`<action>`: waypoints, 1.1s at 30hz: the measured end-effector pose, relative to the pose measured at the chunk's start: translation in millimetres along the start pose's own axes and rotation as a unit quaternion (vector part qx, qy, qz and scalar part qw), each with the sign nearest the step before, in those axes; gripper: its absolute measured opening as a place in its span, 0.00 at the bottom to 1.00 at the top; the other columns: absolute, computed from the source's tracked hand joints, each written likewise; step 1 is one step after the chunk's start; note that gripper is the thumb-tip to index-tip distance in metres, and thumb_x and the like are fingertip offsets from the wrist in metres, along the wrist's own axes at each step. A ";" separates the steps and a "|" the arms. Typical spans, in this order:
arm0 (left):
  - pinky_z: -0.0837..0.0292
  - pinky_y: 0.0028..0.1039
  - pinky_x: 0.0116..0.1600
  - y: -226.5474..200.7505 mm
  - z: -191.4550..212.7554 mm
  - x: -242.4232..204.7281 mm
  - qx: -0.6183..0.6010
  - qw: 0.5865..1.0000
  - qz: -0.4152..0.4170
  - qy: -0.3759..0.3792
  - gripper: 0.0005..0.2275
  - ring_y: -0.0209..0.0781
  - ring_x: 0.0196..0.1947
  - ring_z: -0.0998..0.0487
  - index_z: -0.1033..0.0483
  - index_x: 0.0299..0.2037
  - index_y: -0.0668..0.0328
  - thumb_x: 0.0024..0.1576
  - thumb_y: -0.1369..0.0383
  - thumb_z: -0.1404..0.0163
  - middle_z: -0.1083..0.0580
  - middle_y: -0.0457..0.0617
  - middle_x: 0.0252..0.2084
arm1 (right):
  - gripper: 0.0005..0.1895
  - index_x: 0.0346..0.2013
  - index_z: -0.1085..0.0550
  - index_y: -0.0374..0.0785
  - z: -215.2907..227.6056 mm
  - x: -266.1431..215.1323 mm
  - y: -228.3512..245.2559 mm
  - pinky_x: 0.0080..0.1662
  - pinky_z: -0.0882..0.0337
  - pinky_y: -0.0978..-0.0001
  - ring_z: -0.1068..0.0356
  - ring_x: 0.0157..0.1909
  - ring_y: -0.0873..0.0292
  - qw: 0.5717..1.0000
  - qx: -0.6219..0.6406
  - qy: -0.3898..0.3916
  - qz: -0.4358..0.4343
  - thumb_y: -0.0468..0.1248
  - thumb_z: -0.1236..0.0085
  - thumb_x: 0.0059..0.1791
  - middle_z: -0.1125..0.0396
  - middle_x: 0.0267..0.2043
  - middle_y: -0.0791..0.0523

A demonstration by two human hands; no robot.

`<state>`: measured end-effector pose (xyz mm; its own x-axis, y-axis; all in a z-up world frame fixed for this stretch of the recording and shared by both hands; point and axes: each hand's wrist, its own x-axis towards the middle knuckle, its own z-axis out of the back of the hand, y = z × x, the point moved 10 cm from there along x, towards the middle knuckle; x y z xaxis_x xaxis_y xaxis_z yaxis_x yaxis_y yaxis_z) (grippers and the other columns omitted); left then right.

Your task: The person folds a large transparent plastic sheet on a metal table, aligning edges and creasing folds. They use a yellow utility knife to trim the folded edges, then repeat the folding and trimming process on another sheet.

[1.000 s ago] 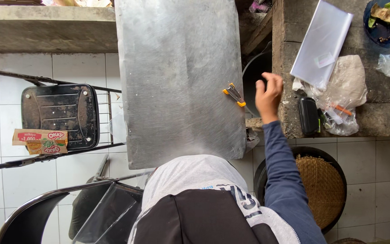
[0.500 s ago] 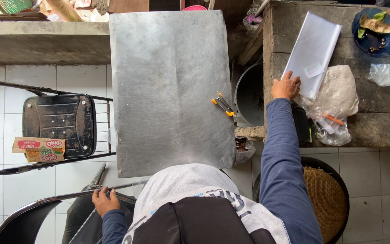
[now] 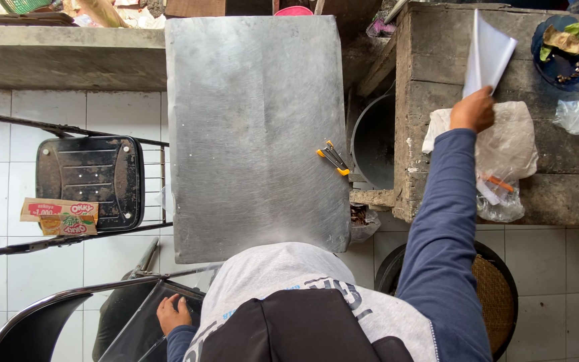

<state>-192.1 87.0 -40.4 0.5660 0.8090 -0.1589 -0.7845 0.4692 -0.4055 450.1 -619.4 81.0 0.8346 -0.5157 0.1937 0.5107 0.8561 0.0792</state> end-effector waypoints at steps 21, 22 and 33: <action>0.22 0.27 0.59 -199.3 -15.5 129.3 -0.491 0.849 -0.187 0.048 0.07 0.39 0.54 0.22 0.26 0.53 0.61 0.68 0.73 0.53 0.23 0.53 0.53 | 0.08 0.40 0.31 0.40 210.4 -81.1 48.0 0.39 0.36 0.75 0.44 0.32 0.65 0.751 0.612 -0.138 0.206 0.33 0.55 0.63 0.42 0.33 0.60; 0.23 0.27 0.59 -220.9 -39.4 129.2 -0.547 0.816 -0.122 0.139 0.08 0.39 0.54 0.21 0.26 0.53 0.59 0.68 0.70 0.54 0.23 0.51 0.54 | 0.06 0.37 0.31 0.42 183.3 -100.8 61.1 0.39 0.37 0.74 0.44 0.32 0.65 0.712 0.684 -0.091 0.131 0.32 0.52 0.59 0.41 0.33 0.61; 0.25 0.40 0.54 -290.9 -150.1 78.6 -0.555 0.728 0.089 0.394 0.29 0.49 0.52 0.22 0.47 0.70 0.56 0.62 0.58 0.50 0.26 0.58 0.55 | 0.07 0.45 0.32 0.38 -52.9 -412.7 178.8 0.45 0.23 0.62 0.28 0.43 0.58 0.538 0.771 0.318 -0.122 0.38 0.58 0.60 0.32 0.43 0.53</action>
<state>118.6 -39.1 -70.0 0.7932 0.1634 -0.5866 -0.4226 -0.5458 -0.7235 207.9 -255.3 -36.5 0.9340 -0.1055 -0.3412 0.2519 -0.4826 0.8388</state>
